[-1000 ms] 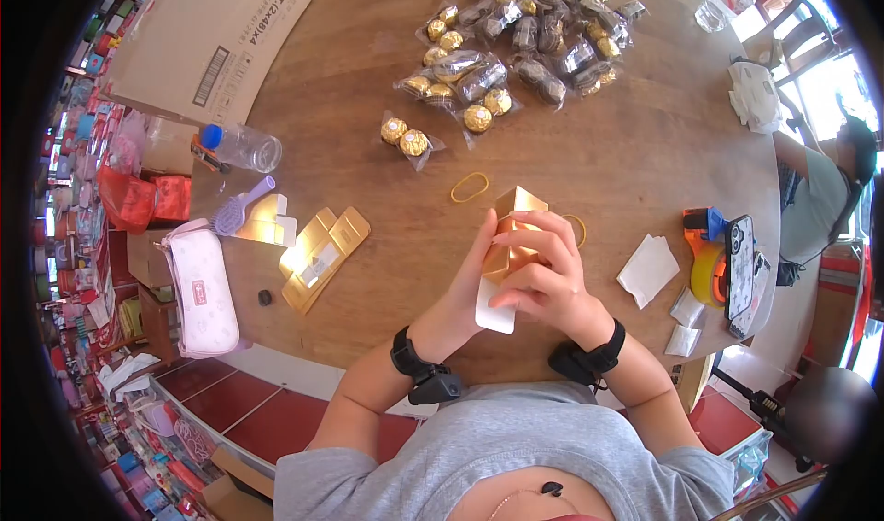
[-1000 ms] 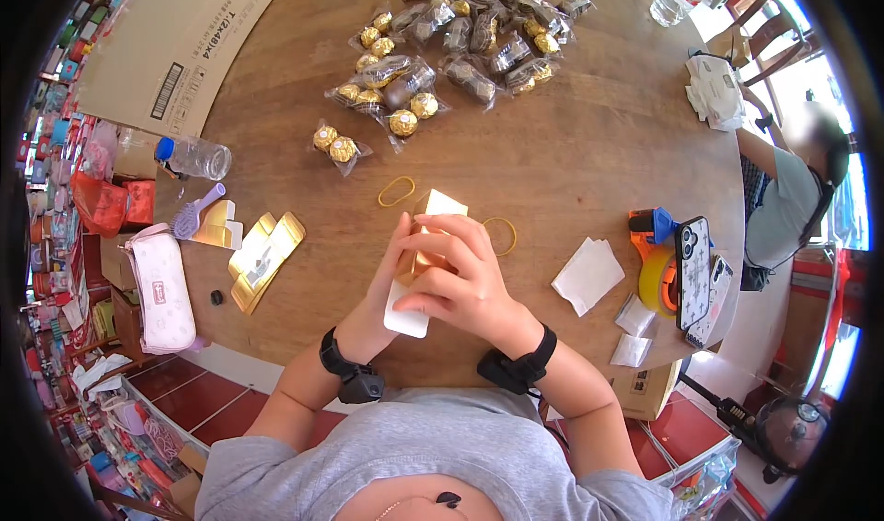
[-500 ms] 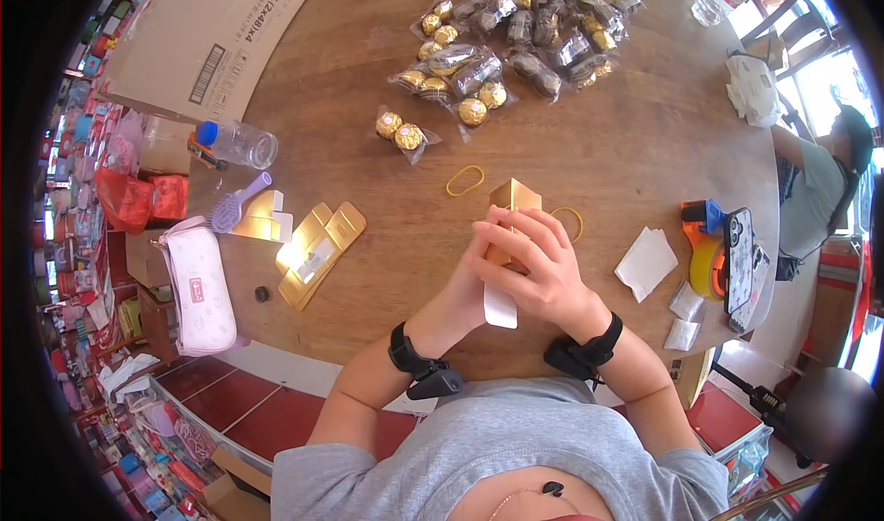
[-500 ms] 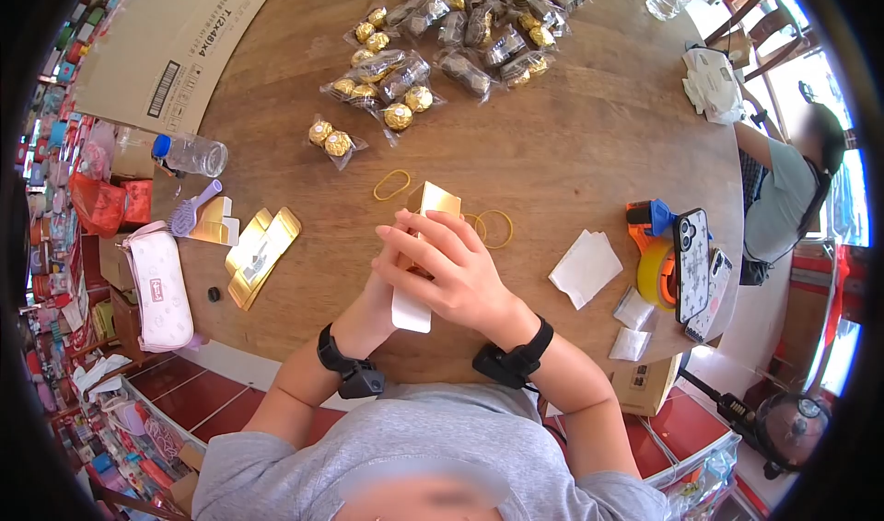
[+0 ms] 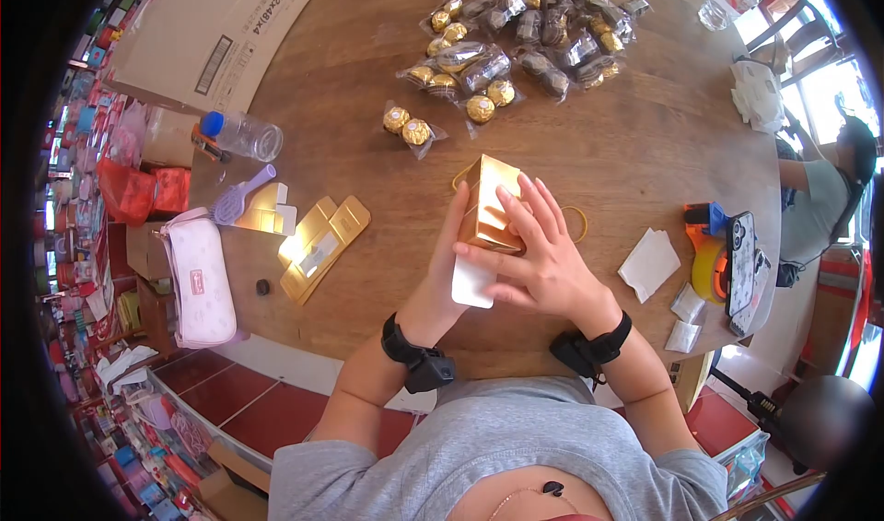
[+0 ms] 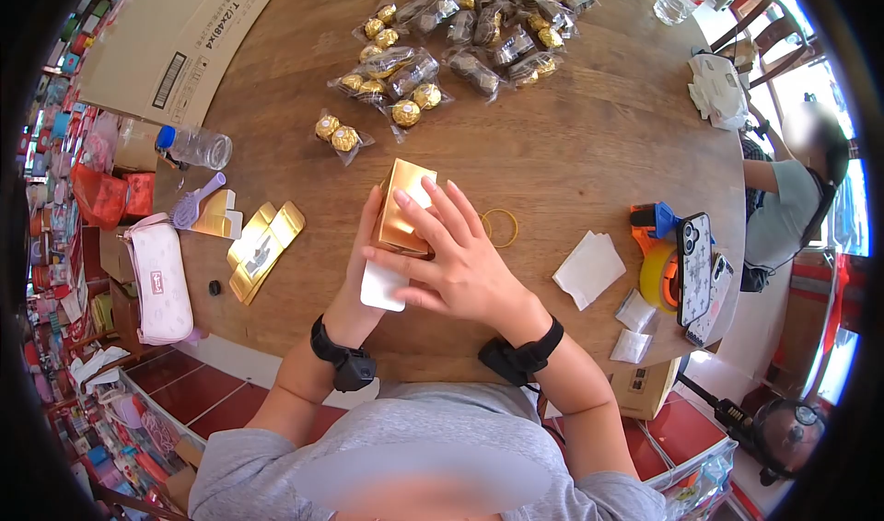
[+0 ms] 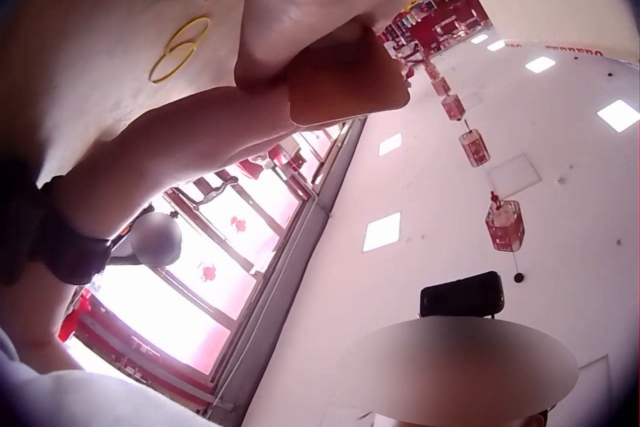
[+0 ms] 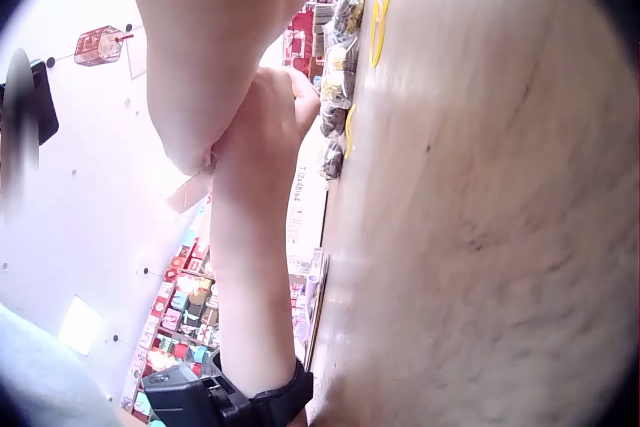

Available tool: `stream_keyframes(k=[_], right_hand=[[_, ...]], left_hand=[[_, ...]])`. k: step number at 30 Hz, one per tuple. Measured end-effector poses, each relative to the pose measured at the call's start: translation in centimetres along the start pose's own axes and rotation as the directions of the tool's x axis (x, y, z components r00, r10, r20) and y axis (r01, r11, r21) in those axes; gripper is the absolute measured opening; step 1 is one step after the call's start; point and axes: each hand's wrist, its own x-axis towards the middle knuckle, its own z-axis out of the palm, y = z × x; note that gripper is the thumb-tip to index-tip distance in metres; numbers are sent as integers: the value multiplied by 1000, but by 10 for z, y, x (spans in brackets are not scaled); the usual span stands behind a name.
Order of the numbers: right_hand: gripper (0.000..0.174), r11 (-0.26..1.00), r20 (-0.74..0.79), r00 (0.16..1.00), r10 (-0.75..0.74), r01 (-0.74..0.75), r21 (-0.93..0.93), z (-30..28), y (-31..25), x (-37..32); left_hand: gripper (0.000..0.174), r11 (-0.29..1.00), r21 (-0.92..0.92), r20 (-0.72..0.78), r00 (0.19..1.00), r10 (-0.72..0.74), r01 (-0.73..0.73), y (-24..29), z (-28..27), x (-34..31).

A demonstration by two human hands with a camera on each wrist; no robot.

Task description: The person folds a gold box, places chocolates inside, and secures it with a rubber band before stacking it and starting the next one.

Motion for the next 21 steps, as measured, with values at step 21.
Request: stream_keyframes(k=[21], right_hand=[[43,998,-363,931,-36,53,36,12,3,-2]], left_hand=[[60,979,-203,47,999,-18,27,-10,6,1]])
